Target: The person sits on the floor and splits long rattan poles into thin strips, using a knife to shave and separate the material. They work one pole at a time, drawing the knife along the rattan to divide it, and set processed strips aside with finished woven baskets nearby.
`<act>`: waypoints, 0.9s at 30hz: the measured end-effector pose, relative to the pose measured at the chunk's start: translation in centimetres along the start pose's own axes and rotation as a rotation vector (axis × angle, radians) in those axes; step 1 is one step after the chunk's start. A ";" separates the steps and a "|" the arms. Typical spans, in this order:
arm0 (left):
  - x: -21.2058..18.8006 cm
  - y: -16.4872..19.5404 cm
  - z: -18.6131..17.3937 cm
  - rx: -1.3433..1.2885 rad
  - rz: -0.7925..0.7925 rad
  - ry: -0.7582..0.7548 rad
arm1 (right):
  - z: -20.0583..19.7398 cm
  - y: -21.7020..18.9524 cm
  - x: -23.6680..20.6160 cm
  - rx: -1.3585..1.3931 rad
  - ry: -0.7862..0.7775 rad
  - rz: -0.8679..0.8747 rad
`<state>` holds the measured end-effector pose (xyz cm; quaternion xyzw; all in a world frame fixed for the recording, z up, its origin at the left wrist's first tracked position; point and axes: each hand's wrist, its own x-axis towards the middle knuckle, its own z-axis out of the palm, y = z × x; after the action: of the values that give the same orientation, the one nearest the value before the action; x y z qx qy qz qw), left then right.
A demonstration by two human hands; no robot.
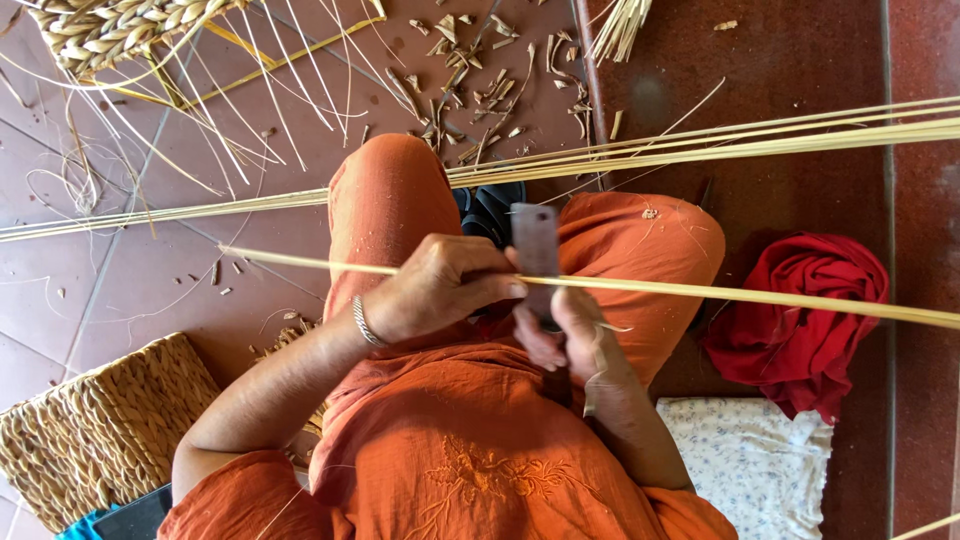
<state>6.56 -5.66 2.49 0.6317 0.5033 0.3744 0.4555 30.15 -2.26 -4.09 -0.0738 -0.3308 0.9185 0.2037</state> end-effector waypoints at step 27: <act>-2.1 -1.4 -2.4 0.021 -0.101 -0.006 | 0.4 -1.1 -2.7 0.131 0.184 -0.111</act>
<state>3.51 -7.14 1.88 0.6113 0.5369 0.3440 0.4687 32.88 -2.88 -3.13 -0.1258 -0.2537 0.9148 0.2880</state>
